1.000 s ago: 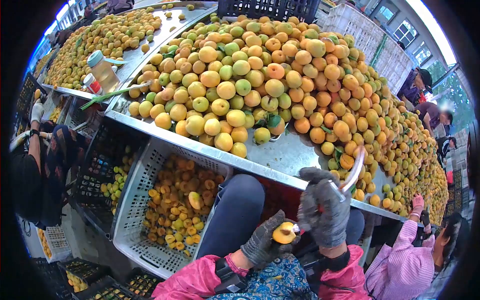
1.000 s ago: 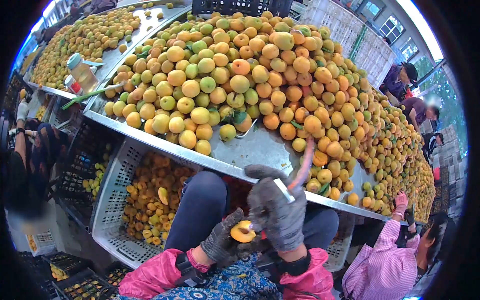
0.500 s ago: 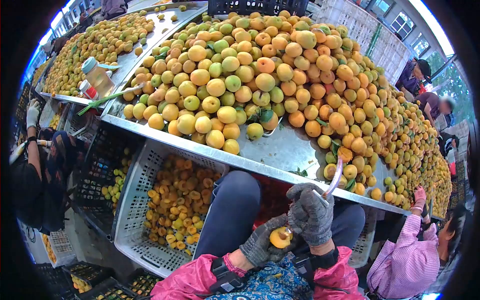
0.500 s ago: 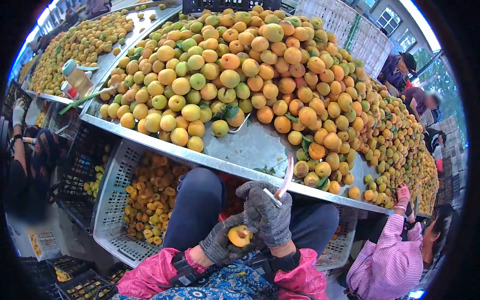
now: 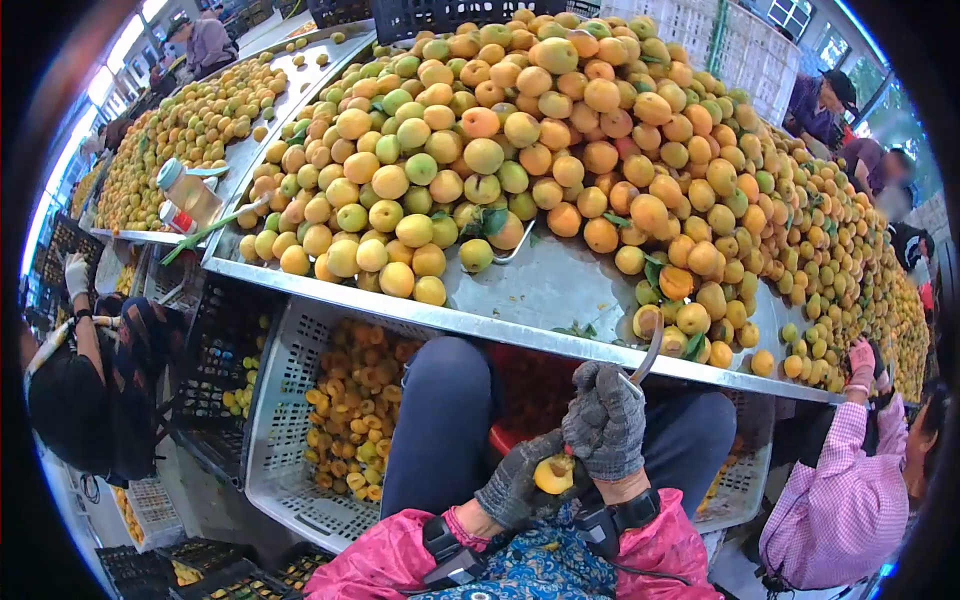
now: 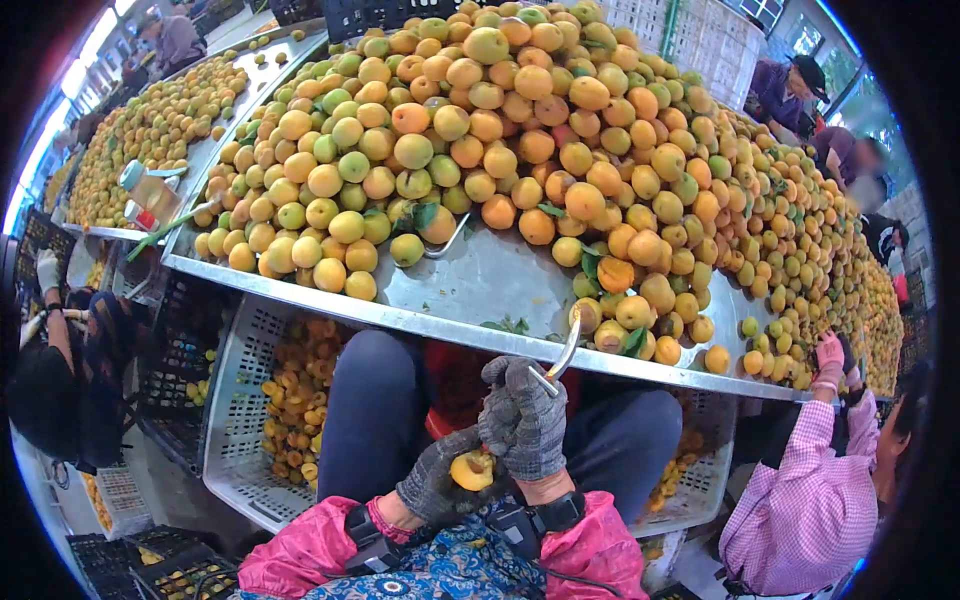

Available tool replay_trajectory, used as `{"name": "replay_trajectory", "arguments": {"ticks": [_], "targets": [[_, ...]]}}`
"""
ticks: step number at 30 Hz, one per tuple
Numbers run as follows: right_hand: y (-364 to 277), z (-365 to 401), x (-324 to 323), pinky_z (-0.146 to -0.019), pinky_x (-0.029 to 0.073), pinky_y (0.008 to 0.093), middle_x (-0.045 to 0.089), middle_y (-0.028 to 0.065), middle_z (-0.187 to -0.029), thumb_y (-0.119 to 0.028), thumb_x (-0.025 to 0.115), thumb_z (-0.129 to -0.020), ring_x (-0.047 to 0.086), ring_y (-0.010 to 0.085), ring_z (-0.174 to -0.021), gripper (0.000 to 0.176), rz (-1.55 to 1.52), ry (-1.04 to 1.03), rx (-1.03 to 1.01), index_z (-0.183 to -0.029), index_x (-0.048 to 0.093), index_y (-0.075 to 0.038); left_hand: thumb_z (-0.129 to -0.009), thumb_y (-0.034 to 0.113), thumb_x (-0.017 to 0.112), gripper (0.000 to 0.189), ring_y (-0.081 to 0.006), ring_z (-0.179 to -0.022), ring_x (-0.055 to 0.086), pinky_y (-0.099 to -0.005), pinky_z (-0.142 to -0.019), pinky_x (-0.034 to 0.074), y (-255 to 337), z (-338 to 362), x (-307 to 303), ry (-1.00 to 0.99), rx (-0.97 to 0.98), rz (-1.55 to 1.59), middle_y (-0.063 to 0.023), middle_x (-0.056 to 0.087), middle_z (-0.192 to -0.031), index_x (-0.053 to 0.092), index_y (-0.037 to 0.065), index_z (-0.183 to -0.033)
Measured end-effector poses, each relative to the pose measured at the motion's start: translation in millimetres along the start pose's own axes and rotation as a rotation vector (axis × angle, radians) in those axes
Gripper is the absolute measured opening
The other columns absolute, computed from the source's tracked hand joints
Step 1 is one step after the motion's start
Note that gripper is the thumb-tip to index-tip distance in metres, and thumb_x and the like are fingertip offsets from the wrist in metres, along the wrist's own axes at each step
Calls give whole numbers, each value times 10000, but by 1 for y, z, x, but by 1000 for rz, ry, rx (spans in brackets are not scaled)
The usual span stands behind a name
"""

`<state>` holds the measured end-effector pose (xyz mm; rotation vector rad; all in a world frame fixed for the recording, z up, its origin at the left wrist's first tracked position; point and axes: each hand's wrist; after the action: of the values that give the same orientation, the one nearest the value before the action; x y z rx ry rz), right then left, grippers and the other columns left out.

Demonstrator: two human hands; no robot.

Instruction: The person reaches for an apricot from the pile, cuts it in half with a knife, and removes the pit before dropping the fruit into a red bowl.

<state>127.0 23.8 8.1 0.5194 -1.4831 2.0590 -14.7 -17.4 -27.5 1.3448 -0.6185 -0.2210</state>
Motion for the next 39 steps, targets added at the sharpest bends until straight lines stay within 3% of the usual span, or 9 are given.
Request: {"name": "replay_trajectory", "arguments": {"ticks": [2, 4, 11, 16, 19, 23, 28, 29, 39], "targets": [[1, 3, 0, -420, 392, 207, 543, -1, -591, -371, 621, -912, 480, 55, -448, 364, 258, 176, -221, -916, 643, -7, -816, 233, 736, 527, -235, -1067, 585, -336, -950, 470, -10, -2, 3, 1, 20, -5, -110, 583, -1180, 514, 39, -1252], [1, 9, -10, -405, 384, 212, 531, -2, -573, -370, 624, -910, 474, 63, -430, 364, 181, 143, -177, -943, 635, -8, -907, 461, 591, 518, -224, -950, 615, -325, -850, 511, -35, -6, -4, -48, -570, 1190, -95, 610, -1100, 533, 49, -1216], [15, 17, -9, -424, 367, 215, 548, -4, -642, -294, 629, -913, 483, 70, -470, 275, 120, 344, -284, -884, 634, -20, -936, 522, 501, 470, -156, -739, 607, -291, -649, 504, -35, -2, 26, 435, -448, 825, -52, 637, -875, 582, 75, -1057], [23, 20, -16, -457, 392, 218, 576, 1, -665, -272, 628, -920, 507, 61, -513, 246, 54, 414, -224, -829, 640, -43, -844, 172, 676, 469, -242, -937, 629, -351, -819, 496, -60, 10, 19, 282, -28, -519, -109, 643, -1019, 503, -6, -1243], [20, 24, -15, -573, 467, 254, 615, 8, -714, -244, 646, -894, 583, 102, -625, 222, 242, 243, -174, -839, 640, -29, -807, 159, 695, 492, -231, -1002, 613, -349, -860, 488, -38, 3, 29, 438, -264, 461, -111, 641, -1046, 515, 10, -1240], [47, 17, -38, -610, 482, 305, 579, 38, -661, -302, 696, -837, 595, 146, -616, 274, 1055, -5, -813, -880, 605, -47, -890, 210, 605, 427, -214, -1054, 592, -332, -914, 468, -38, 10, 21, 268, -25, -445, -89, 623, -1115, 500, 51, -1273], [67, 19, -42, -547, 435, 431, 615, 124, -737, -135, 646, -761, 586, 341, -632, 213, 903, -98, -651, -965, 637, -73, -922, 219, 549, 464, -190, -1173, 516, -333, -1013, 420, -58, 3, 4, 268, -550, 936, -65, 502, -1320, 423, 100, -1352], [65, 18, -38, -550, 446, 418, 617, 128, -726, -126, 647, -758, 592, 346, -630, 183, 953, -99, -658, -934, 642, -76, -938, 199, 519, 435, -181, -1220, 477, -341, -1050, 395, -99, 7, -7, 266, -391, 444, -56, 466, -1359, 428, 108, -1353], [-23, 40, -27, -562, 460, 227, 643, 4, -763, -172, 679, -861, 586, 91, -628, 146, 236, 323, -257, -914, 644, -40, -934, 544, 479, 508, -180, -869, 626, -346, -786, 521, -39, -11, -8, 273, -554, 708, -47, 648, -946, 611, 77, -1086]]}}
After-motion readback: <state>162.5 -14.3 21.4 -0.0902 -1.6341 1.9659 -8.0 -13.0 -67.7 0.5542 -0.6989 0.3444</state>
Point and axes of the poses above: each hand's wrist, its own z-axis away from the middle knuckle, its own x-axis out of the palm, y = z × x
